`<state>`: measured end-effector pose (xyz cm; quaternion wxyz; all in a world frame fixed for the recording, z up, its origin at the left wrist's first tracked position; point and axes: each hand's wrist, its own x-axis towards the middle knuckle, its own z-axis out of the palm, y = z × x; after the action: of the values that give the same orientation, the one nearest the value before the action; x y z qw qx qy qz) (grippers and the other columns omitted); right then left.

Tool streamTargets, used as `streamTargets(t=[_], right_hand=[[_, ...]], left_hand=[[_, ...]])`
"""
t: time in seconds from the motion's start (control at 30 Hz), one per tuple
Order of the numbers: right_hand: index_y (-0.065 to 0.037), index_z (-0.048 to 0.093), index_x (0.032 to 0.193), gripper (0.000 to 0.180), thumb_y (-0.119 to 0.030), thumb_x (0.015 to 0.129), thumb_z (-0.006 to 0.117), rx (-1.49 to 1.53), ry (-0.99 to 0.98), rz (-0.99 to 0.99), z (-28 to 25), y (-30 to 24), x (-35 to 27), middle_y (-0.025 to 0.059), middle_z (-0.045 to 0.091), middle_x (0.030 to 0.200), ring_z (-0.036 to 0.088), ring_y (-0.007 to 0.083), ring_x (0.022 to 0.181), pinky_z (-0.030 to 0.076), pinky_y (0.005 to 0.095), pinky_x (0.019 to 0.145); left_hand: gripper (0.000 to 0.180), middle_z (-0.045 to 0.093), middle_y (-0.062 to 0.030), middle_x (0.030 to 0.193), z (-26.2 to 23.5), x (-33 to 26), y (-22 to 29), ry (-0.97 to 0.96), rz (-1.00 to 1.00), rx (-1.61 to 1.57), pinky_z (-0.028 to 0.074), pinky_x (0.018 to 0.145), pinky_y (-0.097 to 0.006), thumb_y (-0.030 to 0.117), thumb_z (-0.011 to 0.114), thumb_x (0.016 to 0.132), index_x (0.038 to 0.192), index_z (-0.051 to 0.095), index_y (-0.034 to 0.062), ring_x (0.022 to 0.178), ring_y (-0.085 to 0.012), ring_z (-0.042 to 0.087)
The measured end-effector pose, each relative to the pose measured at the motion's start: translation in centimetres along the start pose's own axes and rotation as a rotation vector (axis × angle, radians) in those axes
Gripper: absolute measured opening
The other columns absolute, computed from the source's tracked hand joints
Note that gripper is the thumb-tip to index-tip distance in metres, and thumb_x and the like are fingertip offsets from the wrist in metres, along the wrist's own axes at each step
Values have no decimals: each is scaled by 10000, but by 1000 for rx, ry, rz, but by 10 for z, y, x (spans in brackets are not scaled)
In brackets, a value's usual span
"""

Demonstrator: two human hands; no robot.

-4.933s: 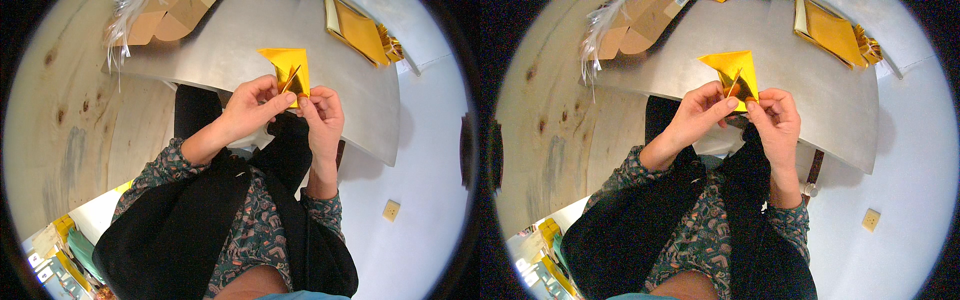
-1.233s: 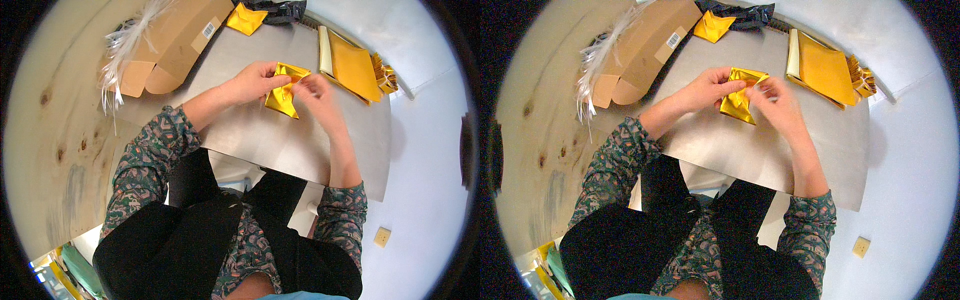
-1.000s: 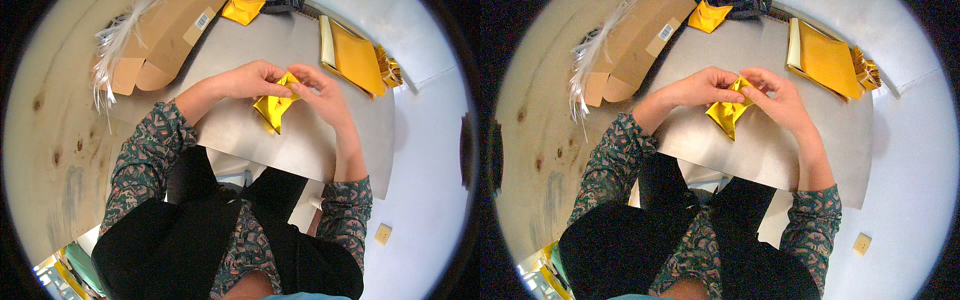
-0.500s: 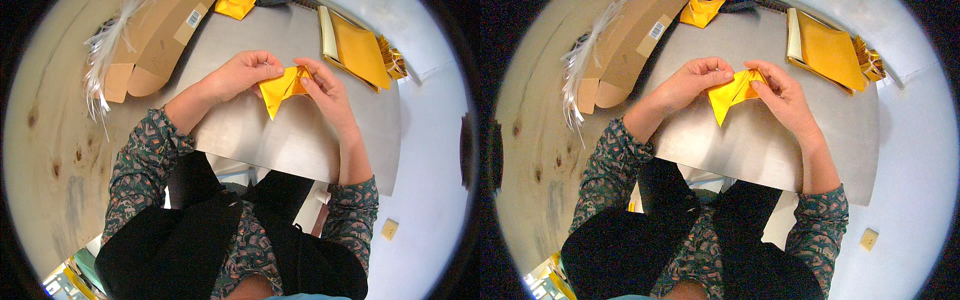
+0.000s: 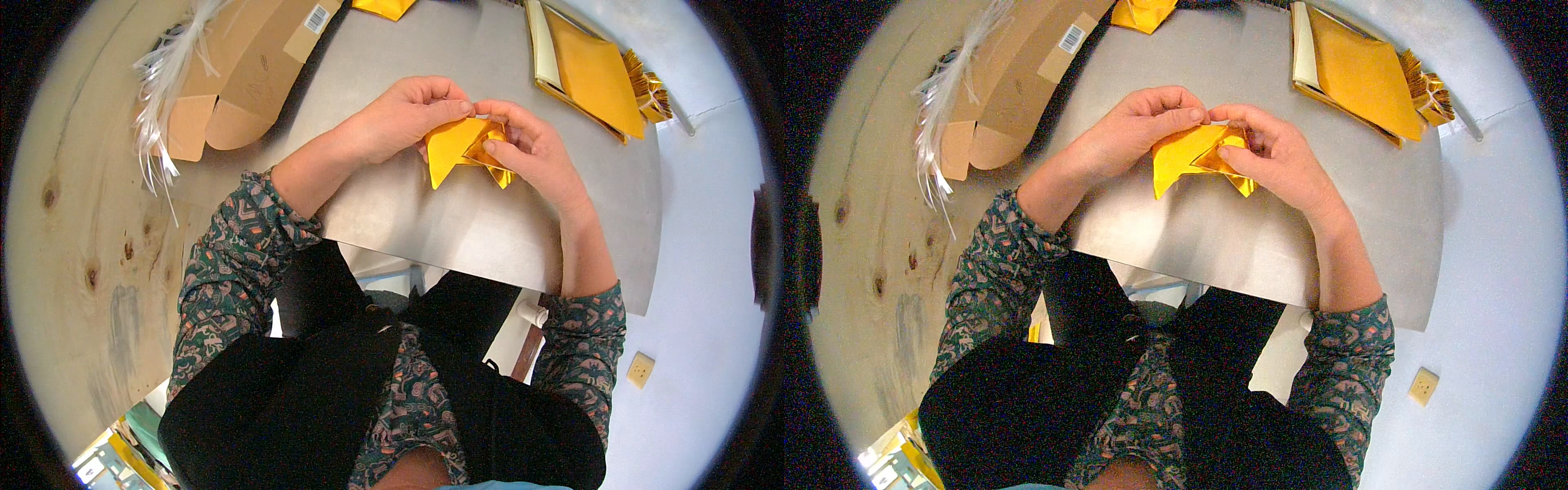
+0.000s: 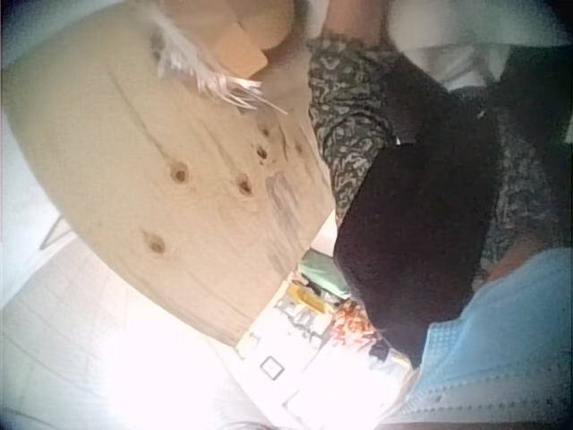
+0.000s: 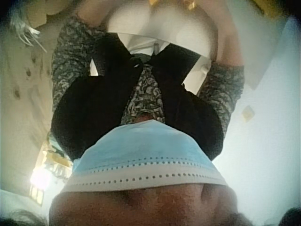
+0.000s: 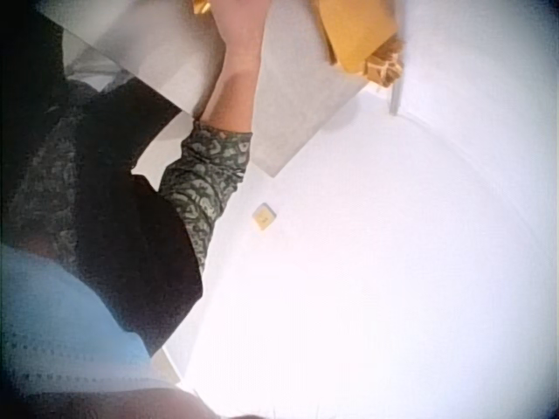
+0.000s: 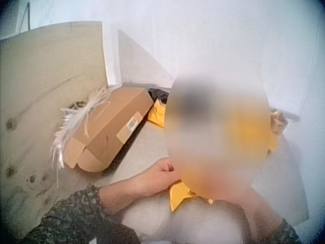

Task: The person folds a yellow sheet of paper by hand on a table, making multiple creases and shaping it into a compact origami form. The person places the finished folded piece on the table among other similar items.

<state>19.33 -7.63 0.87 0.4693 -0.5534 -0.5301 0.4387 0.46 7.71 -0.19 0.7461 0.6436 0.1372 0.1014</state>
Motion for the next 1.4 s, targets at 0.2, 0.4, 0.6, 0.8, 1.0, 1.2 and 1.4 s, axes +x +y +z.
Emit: streamTargets(t=[0.2,0.4,0.6,0.8,1.0,1.2,1.4], right_hand=[[-60,604,1366,380,-134,1000,676,28,7,-15,1,2,2,34,685,1125,655,83,942,548,223,813],[-60,608,1350,365,-147,1003,681,75,95,-67,3,7,5,3,668,1034,633,69,900,540,222,790],[-64,624,1308,322,-159,1006,685,93,199,-51,0,0,1,0,674,1042,628,63,895,526,218,787],[-50,668,1183,205,-160,1011,684,35,187,-62,-3,1,3,-20,688,1014,619,46,897,505,209,807],[-35,675,1130,174,-162,1012,687,62,212,-103,-2,0,1,-23,689,1001,616,42,903,499,209,816],[-32,675,1120,170,-159,1009,694,71,243,-136,2,-2,-1,-15,694,1005,625,49,910,509,216,827],[-35,679,1116,163,-154,1005,698,47,237,-89,1,-4,-1,-15,700,1020,627,50,920,510,214,834]], left_hand=[[300,670,25,979,8,-2,-2,68,34,85,519,751,-205,338,569,1085,1122,668,58,860,-46,621],[286,643,45,959,22,-5,-2,120,114,187,491,723,-198,320,574,1085,1142,657,53,852,-26,575],[263,654,42,956,27,-11,3,70,55,203,488,706,-213,273,644,1049,1180,648,45,844,-26,575],[256,673,40,943,25,-9,0,90,137,278,494,732,-220,247,663,1038,1172,691,31,855,-38,591],[234,673,34,907,22,-9,1,160,147,278,491,727,-237,236,694,1018,1077,742,15,826,-50,587],[232,660,-6,848,25,-12,4,246,306,500,467,678,-259,236,708,1004,994,746,7,773,-78,577],[244,648,-2,814,28,-14,7,192,203,506,450,635,-261,249,705,1007,976,735,8,748,-62,553]])
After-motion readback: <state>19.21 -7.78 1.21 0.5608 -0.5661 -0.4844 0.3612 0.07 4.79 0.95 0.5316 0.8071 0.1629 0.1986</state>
